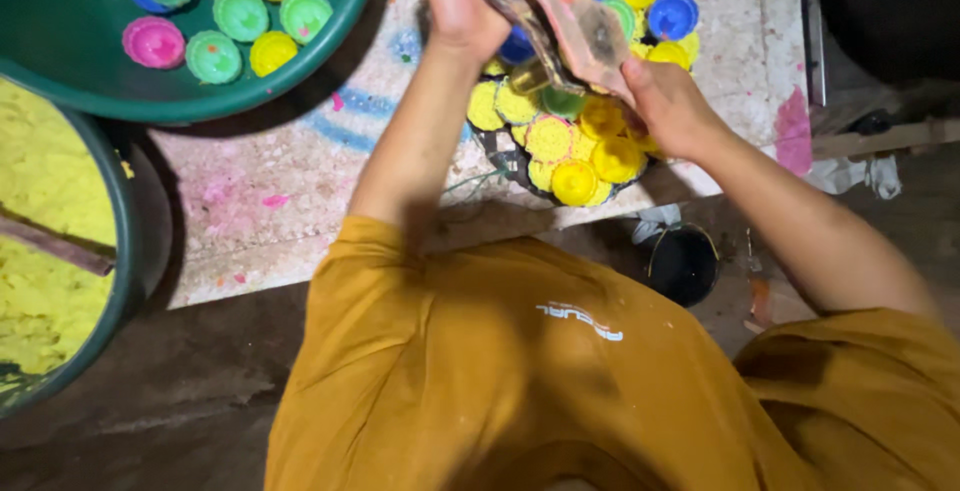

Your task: The person uses a wooden mold and a cylindrical plunger to press yellow paste into small round molds arranged in a basket. They repeatedly fill the mold, press the paste, and release formed yellow discs into the basket. The person also places colored plastic caps onto the molded discs.

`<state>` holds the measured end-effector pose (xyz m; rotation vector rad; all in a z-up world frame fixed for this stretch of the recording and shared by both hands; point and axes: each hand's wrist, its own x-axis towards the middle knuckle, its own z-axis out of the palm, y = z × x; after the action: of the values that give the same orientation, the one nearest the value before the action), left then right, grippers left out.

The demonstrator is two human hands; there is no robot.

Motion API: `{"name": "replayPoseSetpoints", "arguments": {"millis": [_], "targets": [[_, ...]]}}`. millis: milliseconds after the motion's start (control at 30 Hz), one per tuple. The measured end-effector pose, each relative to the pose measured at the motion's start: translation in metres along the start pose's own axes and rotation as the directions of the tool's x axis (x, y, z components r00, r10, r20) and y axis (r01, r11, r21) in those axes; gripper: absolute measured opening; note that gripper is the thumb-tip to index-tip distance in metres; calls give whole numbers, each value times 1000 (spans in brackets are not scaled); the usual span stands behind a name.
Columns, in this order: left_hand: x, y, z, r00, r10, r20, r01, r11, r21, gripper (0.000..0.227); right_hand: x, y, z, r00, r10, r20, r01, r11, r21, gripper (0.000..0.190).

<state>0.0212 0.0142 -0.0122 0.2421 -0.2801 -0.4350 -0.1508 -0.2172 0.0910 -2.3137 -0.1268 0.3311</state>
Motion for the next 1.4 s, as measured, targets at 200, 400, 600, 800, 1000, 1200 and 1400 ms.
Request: {"name": "replayPoseSetpoints", "arguments": {"millis": [200, 400, 600, 800, 1000, 1200, 1400], "targets": [[-66, 5, -18, 649, -394, -650, 755, 437, 489, 88, -16, 7, 12, 999, 52, 14, -53, 975, 217, 72], [-116, 18, 28, 991, -119, 64, -96, -280, 955, 79, -19, 10, 16, 990, 74, -123, -27, 936, 350, 69], [-117, 44, 70, 979, -64, -193, 117, -597, 794, 38, -39, 28, -4, 993, 114, -21, -100, 935, 341, 82], [-27, -30, 65, 999, -36, -14, 36, 999, 18, 20, -37, 12, -25, 747, 332, 577, -626, 643, 441, 80], [-8, -64, 51, 983, 68, -168, -92, 986, -137, 32, -33, -4, -34, 910, 394, 131, -399, 917, 13, 85], [-12, -55, 40, 965, 42, -257, -65, 995, -80, 32, -39, -2, -5, 964, 266, 20, -266, 964, -16, 71], [-4, -70, 38, 957, 48, -287, -87, 988, -126, 28, -37, -7, -15, 988, 124, -94, -144, 958, -247, 69]]}}
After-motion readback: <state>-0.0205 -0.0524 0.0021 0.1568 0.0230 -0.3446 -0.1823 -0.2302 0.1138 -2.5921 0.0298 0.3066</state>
